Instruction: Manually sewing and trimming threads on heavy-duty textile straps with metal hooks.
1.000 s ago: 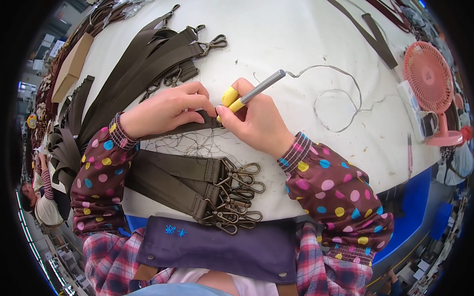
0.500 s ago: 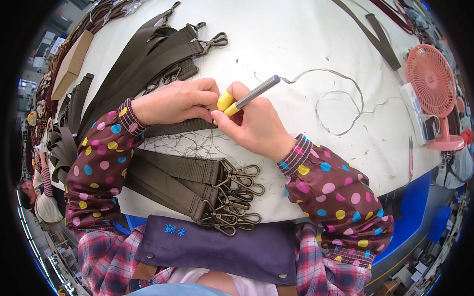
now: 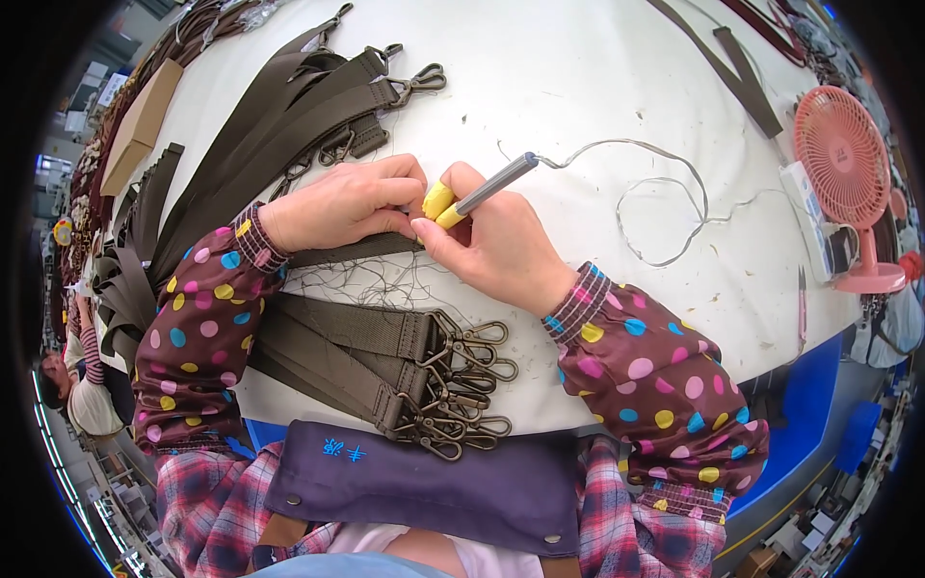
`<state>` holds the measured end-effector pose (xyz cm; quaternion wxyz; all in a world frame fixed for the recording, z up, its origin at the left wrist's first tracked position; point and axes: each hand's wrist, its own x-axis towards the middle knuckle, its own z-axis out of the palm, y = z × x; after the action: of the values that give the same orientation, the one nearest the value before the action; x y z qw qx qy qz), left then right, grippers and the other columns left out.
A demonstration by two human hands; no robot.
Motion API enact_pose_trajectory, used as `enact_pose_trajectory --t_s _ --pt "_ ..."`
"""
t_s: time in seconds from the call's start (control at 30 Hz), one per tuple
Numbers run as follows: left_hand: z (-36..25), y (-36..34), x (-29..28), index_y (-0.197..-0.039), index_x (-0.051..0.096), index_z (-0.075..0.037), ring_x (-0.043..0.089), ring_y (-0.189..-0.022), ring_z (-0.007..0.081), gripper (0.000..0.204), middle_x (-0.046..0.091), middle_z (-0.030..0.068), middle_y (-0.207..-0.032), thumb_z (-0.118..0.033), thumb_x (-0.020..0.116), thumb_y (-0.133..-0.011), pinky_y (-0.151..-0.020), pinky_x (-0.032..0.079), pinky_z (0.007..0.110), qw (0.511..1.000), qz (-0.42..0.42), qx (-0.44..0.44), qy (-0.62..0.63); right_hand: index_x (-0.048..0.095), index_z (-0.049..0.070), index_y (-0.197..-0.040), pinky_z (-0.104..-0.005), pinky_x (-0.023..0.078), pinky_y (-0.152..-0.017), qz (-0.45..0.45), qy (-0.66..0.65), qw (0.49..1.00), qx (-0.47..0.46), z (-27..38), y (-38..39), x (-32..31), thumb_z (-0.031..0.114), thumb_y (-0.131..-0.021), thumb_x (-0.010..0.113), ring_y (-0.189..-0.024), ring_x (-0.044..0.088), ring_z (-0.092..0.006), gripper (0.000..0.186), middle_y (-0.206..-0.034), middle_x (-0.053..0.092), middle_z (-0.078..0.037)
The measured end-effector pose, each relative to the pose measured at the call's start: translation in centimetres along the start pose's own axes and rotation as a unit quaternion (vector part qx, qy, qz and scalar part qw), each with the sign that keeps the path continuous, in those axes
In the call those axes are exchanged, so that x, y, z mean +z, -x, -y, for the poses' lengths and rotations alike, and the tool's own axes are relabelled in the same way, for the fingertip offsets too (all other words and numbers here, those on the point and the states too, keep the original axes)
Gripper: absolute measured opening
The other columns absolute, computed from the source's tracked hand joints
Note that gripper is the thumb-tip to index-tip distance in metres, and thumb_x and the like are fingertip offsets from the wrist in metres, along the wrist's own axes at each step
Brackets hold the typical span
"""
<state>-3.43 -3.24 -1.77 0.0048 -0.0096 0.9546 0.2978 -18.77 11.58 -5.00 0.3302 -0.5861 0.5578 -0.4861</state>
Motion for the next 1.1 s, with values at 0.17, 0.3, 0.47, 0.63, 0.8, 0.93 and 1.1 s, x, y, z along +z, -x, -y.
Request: enact_pose_trajectory --t_s 0.17,0.3,0.47,0.63,0.8,0.93,1.1 --pt "0.03 0.08 0.10 -0.089 0.056 -0.011 0.060 -0.084 0.0251 0.013 0.055 0.0045 -0.097 -0.022 0.064 -0.086 -0.071 0.048 0.036 1.000 -0.004 -0.002 -0.003 0.044 0.003 -0.085 -0.0271 0.043 -0.051 0.002 0.015 1.000 0.000 0.06 -0.07 -0.05 0.014 -0.085 0.067 -0.054 0.055 -0.0141 0.025 -0.066 0.057 -0.008" --pt "-0.20 0.23 0.17 -0.090 0.054 -0.007 0.058 -0.083 0.0241 0.013 0.054 0.0058 -0.094 -0.016 0.063 -0.086 -0.071 0.047 0.034 0.999 -0.018 -0.026 0.027 0.045 0.002 -0.087 -0.0258 0.044 -0.051 -0.004 0.001 1.000 -0.001 -0.06 -0.02 -0.06 0.013 -0.085 0.067 -0.055 0.055 -0.0123 0.025 -0.068 0.058 -0.008" --pt "0.16 0.64 0.27 -0.091 0.052 -0.005 0.057 -0.085 0.0258 0.012 0.054 0.0091 -0.092 -0.014 0.060 -0.089 -0.075 0.047 0.034 0.992 -0.060 -0.074 0.087 0.045 0.002 -0.090 -0.0235 0.044 -0.051 -0.044 0.002 0.999 0.004 0.38 -0.36 -0.37 0.013 -0.086 0.066 -0.056 0.055 -0.0093 0.024 -0.071 0.059 -0.006" --pt "0.11 0.59 0.59 -0.090 0.050 -0.003 0.050 -0.077 0.0189 0.010 0.050 0.0072 -0.088 -0.005 0.059 -0.088 -0.072 0.044 0.029 0.991 -0.085 -0.067 0.080 0.045 0.002 -0.090 -0.0235 0.045 -0.052 -0.058 -0.007 0.998 0.002 -0.16 -0.54 -0.24 0.013 -0.088 0.065 -0.058 0.057 -0.0091 0.023 -0.071 0.059 -0.006" --pt "0.23 0.66 0.77 -0.090 0.050 -0.002 0.051 -0.077 0.0189 0.010 0.050 0.0072 -0.089 -0.005 0.059 -0.088 -0.071 0.044 0.029 0.991 -0.094 -0.057 0.071 0.045 0.002 -0.090 -0.0241 0.046 -0.052 -0.059 -0.007 0.998 -0.003 -0.31 -0.64 -0.12 0.014 -0.088 0.065 -0.059 0.059 -0.0105 0.024 -0.071 0.060 -0.007" --pt "0.13 0.67 0.74 -0.090 0.050 -0.002 0.051 -0.077 0.0187 0.010 0.051 0.0071 -0.089 -0.005 0.059 -0.088 -0.071 0.044 0.029 0.991 -0.094 -0.063 0.070 0.045 0.002 -0.090 -0.0247 0.047 -0.052 -0.057 0.011 0.998 -0.007 -0.31 -0.68 -0.11 0.015 -0.088 0.066 -0.059 0.061 -0.0118 0.024 -0.071 0.061 -0.008" --pt "0.01 0.59 0.77 -0.090 0.049 -0.002 0.050 -0.076 0.0183 0.010 0.051 0.0068 -0.090 -0.005 0.059 -0.088 -0.071 0.044 0.029 0.991 -0.092 -0.067 0.074 0.045 0.002 -0.090 -0.0252 0.047 -0.052 -0.058 0.025 0.998 -0.008 -0.37 -0.69 -0.15 0.015 -0.088 0.065 -0.059 0.061 -0.0126 0.024 -0.071 0.061 -0.008"
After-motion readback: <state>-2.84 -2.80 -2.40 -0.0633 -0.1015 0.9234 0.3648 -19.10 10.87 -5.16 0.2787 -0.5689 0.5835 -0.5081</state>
